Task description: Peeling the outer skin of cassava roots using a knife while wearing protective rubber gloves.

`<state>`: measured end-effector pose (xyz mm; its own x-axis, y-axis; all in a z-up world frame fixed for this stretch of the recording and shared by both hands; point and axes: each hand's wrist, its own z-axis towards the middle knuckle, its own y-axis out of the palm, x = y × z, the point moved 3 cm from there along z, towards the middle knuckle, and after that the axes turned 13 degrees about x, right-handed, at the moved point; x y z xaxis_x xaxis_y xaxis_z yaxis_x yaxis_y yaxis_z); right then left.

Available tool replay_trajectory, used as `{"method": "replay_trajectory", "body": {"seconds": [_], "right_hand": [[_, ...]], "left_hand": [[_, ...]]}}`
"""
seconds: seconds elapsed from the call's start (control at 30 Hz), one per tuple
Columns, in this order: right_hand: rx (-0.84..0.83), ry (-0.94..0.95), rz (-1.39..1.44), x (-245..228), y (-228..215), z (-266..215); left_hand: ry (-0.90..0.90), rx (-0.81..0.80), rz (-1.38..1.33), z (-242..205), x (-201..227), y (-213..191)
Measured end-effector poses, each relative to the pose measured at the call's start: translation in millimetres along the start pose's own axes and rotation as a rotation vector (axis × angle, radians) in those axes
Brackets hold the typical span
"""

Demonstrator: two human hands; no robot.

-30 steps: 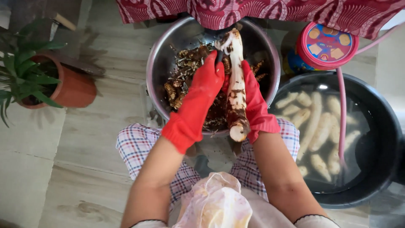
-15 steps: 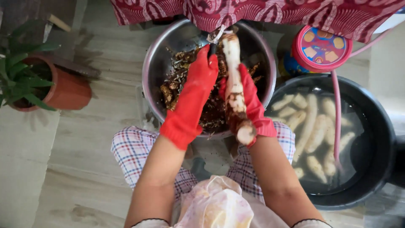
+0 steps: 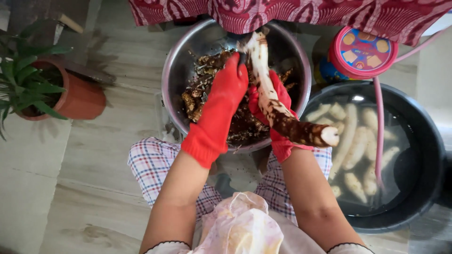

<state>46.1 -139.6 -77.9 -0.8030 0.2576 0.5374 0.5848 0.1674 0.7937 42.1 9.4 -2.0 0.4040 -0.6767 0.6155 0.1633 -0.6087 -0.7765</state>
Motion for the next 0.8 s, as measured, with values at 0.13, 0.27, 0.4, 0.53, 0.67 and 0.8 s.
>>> {"method": "replay_trajectory", "body": {"seconds": [0.13,0.27,0.4,0.53,0.67,0.8], "right_hand": [[-0.148,-0.243,-0.185,0,-4,1],[-0.268,-0.227,-0.299,-79,-49,20],[-0.225,-0.301,-0.233,-31,-4,9],[-0.190,-0.284,-0.340,-34,-26,14],[-0.437,-0.202,-0.447,-23,-13,13],[-0.922,-0.104,-0.617,-28,0,4]], "left_hand": [[-0.114,0.073,-0.209,-5,18,-28],[0.072,-0.119,0.017,-83,34,-69],[0.041,-0.163,0.017,-76,-4,-42],[0.030,-0.114,0.028,-52,-3,-37],[0.069,0.053,-0.028,32,-25,15],[0.047,0.092,-0.151,42,-25,-10]]}}
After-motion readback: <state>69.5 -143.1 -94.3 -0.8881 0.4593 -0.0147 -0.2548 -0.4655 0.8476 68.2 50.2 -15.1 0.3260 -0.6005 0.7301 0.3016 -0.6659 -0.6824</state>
